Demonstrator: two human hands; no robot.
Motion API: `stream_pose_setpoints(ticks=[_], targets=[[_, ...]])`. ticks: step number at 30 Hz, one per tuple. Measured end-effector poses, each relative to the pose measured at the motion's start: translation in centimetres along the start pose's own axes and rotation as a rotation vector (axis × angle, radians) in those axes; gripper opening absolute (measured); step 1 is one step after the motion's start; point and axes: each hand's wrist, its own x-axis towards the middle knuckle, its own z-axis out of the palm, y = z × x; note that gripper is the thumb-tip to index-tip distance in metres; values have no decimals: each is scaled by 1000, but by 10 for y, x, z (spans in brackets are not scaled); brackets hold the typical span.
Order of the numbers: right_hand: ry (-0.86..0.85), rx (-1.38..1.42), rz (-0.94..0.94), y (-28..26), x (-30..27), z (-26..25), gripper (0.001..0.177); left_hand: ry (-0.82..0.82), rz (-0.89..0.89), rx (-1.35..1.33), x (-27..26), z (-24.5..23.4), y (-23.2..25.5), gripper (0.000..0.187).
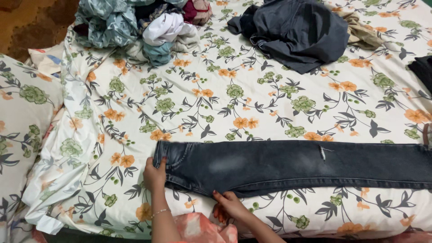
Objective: The person irons a pair of dark jeans laid out on a bed. They smooth the fabric, use an iron to press the legs and waist, flip the jeans over, and continue ironing the other side.
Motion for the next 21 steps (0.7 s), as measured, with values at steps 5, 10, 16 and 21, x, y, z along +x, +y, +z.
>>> stream_pose_setpoints(ticks=[5,10,16,21], targets=[[-72,126,73,-8,-5,-1,61,10,-56,41,2,6,-2,50],[12,91,77,2,-4,2,53,26,-77,44,6,16,-15,51],[-47,215,-10,24,-5,-7,34,33,59,-190,33,40,-57,55],[-22,216,-33,18,-3,-8,34,37,-17,-401,16,17,-53,65]])
